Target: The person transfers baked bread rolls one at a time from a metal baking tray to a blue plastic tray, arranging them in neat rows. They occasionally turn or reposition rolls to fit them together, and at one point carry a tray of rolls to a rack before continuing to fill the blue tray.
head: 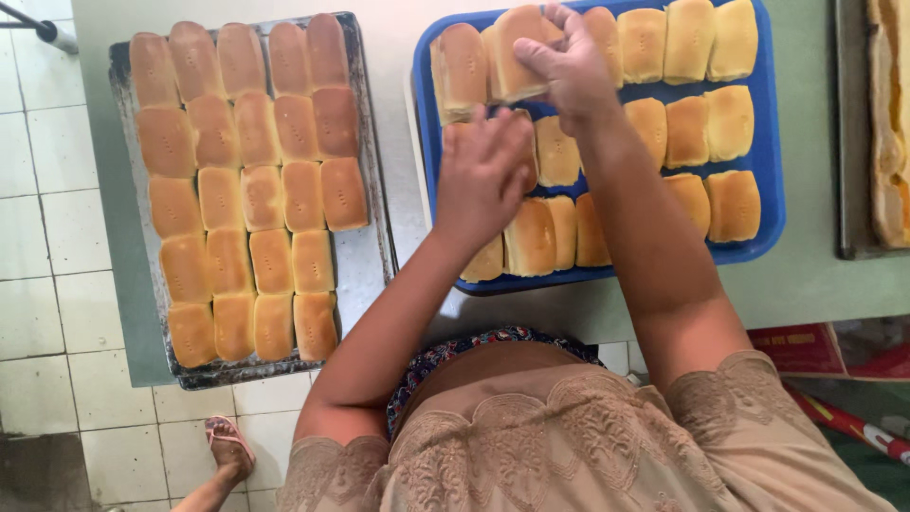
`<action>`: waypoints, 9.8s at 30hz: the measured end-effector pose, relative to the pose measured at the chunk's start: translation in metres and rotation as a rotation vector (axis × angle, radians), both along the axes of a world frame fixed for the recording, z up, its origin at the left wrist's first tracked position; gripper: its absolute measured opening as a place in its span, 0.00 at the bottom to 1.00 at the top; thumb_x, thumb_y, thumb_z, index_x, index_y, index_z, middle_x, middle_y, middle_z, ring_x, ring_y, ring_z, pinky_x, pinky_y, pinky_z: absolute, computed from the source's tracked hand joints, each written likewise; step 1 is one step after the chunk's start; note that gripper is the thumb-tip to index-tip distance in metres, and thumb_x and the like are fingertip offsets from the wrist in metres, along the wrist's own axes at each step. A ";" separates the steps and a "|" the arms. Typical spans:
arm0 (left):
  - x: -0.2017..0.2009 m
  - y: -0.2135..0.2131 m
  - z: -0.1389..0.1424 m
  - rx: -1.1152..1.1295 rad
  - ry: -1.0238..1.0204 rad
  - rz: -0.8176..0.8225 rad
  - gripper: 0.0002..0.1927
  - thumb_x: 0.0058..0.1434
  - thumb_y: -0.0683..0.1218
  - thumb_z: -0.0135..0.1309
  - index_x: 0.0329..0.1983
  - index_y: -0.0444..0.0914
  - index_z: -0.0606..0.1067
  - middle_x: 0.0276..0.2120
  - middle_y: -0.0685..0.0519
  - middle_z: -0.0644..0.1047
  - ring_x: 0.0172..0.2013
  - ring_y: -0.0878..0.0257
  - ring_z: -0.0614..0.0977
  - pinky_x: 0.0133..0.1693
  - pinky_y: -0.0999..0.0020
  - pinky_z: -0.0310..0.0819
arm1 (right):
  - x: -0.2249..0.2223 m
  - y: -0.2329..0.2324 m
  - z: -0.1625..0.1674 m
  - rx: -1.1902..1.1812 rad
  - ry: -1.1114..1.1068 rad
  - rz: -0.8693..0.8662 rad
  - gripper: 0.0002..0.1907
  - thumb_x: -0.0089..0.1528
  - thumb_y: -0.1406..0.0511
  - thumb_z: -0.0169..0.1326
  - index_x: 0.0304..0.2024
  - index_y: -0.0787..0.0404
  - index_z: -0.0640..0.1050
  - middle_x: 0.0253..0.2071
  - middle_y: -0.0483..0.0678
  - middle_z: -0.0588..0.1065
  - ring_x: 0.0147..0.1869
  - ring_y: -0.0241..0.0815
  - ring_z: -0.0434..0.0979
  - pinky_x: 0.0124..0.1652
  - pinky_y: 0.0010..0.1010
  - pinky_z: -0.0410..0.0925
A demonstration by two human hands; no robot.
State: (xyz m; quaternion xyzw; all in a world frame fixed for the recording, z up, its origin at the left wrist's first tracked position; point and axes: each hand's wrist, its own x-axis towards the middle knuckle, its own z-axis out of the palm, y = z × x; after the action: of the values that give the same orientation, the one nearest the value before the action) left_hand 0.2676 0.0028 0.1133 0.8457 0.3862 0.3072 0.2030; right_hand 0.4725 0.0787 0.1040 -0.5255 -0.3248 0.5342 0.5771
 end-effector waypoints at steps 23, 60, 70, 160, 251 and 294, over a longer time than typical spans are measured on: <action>-0.104 0.010 -0.053 -0.235 -0.327 0.349 0.20 0.68 0.45 0.54 0.63 0.41 0.74 0.63 0.46 0.76 0.66 0.49 0.75 0.68 0.59 0.66 | -0.079 -0.034 0.003 0.279 -0.434 0.184 0.15 0.73 0.65 0.57 0.61 0.65 0.78 0.47 0.53 0.75 0.48 0.36 0.77 0.53 0.30 0.73; -0.151 0.136 -0.092 -1.586 -1.293 0.162 0.25 0.63 0.56 0.62 0.51 0.32 0.75 0.40 0.40 0.81 0.39 0.48 0.86 0.38 0.59 0.84 | -0.226 -0.089 -0.017 -0.018 0.201 0.452 0.32 0.62 0.69 0.61 0.67 0.62 0.66 0.57 0.45 0.75 0.60 0.36 0.74 0.59 0.31 0.69; -0.157 0.106 -0.089 -1.542 -1.339 0.221 0.23 0.61 0.58 0.59 0.52 0.39 0.78 0.42 0.52 0.83 0.42 0.59 0.84 0.43 0.62 0.80 | -0.209 -0.031 -0.036 -0.046 0.706 0.015 0.18 0.67 0.62 0.55 0.57 0.64 0.75 0.51 0.50 0.79 0.54 0.44 0.80 0.55 0.39 0.74; 0.029 -0.026 0.016 -1.242 -1.415 0.128 0.21 0.69 0.40 0.52 0.65 0.34 0.68 0.57 0.49 0.76 0.56 0.60 0.79 0.58 0.61 0.75 | 0.075 0.030 -0.029 -0.094 -0.889 0.101 0.46 0.55 0.59 0.70 0.70 0.64 0.62 0.46 0.57 0.80 0.46 0.47 0.82 0.47 0.36 0.74; -0.249 0.233 -0.058 -0.434 -0.535 0.264 0.38 0.55 0.43 0.72 0.66 0.39 0.66 0.54 0.48 0.70 0.52 0.58 0.76 0.52 0.63 0.80 | -0.220 0.110 -0.032 0.325 0.519 0.133 0.25 0.60 0.77 0.60 0.58 0.60 0.72 0.53 0.46 0.74 0.59 0.43 0.75 0.62 0.38 0.70; -0.024 -0.062 -0.004 -1.038 -0.745 -0.077 0.39 0.62 0.40 0.62 0.74 0.35 0.57 0.61 0.49 0.71 0.59 0.61 0.76 0.59 0.65 0.74 | 0.005 -0.197 0.009 -0.230 -0.863 0.232 0.38 0.55 0.60 0.67 0.66 0.65 0.71 0.44 0.50 0.72 0.44 0.41 0.77 0.46 0.31 0.72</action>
State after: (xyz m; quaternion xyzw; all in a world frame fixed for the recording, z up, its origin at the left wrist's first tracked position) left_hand 0.2434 -0.0594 0.1089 0.4869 0.3578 0.3461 0.7177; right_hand 0.4772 -0.1184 0.1127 -0.7208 -0.5305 0.3601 0.2635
